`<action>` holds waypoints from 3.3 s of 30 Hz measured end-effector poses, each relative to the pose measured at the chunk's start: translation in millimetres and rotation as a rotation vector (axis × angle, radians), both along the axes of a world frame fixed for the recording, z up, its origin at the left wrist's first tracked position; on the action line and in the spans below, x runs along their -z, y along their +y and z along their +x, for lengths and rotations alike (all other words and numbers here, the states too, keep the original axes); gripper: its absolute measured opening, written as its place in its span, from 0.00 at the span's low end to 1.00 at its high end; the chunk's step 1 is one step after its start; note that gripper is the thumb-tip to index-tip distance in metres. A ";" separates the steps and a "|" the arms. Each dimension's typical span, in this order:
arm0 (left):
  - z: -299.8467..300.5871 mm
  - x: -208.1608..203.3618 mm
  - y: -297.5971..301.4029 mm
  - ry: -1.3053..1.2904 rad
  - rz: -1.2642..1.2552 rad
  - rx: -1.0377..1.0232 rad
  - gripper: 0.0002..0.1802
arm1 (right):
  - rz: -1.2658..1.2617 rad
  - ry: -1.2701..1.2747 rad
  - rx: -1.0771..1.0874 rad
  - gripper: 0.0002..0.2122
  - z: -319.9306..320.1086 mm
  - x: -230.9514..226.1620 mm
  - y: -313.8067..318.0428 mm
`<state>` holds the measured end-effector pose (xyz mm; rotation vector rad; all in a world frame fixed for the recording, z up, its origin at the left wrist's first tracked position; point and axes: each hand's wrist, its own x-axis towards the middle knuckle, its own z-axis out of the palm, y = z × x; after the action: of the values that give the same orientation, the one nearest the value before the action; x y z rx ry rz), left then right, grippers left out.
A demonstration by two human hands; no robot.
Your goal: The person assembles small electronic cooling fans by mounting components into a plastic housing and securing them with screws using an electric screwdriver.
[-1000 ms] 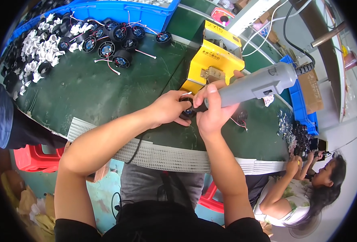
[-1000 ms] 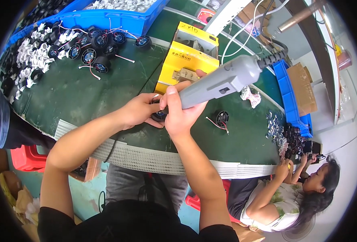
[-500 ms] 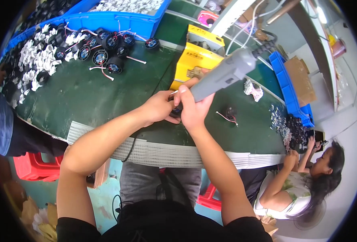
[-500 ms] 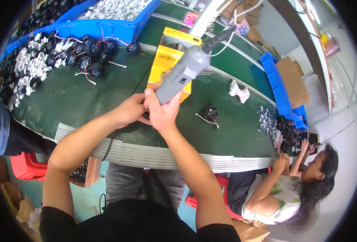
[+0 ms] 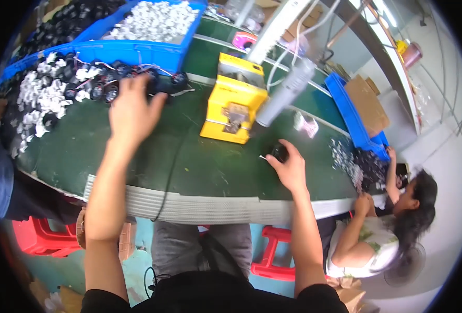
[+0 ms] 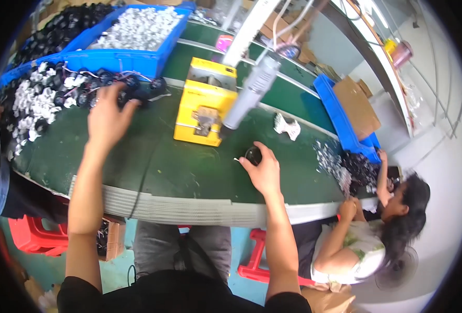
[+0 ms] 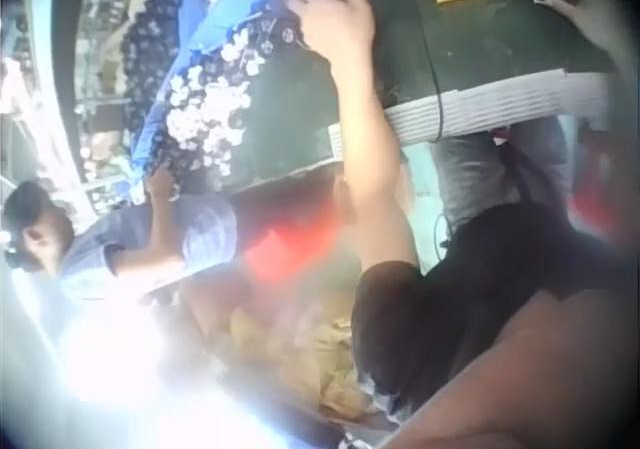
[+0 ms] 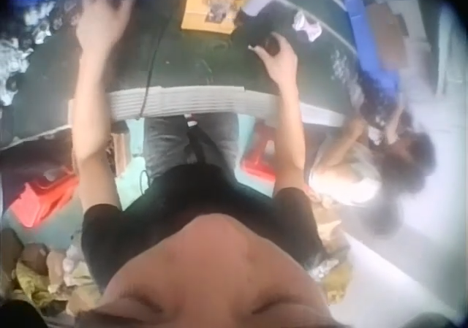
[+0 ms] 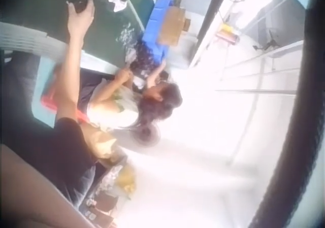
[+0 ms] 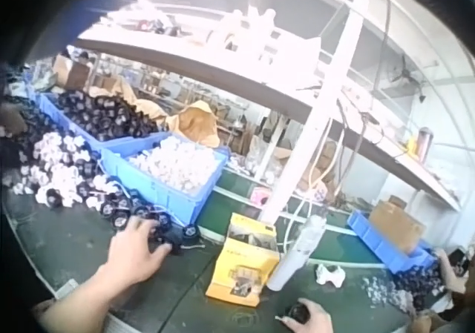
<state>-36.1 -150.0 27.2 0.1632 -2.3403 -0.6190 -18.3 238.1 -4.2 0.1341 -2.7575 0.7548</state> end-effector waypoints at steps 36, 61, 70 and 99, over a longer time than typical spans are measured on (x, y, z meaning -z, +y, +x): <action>19.6 48.4 102.0 -0.501 0.598 1.049 0.21 | -1.327 -0.576 -0.165 0.10 -12.1 17.1 -93.2; 9.0 40.7 87.9 -0.704 1.680 1.209 0.26 | -1.138 -0.412 -0.458 0.09 -11.3 24.2 -91.3; 10.2 44.3 94.6 -0.532 1.531 1.242 0.25 | -1.253 -0.504 -0.401 0.14 -13.8 29.7 -91.8; 18.3 45.4 91.6 -0.234 1.364 1.191 0.15 | -1.108 -0.100 -0.586 0.07 -4.5 -2.1 -84.6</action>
<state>-17.8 -58.4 -18.2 -0.6335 -1.5433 -2.7517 -22.8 153.5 -2.1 0.6655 -1.9539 2.3131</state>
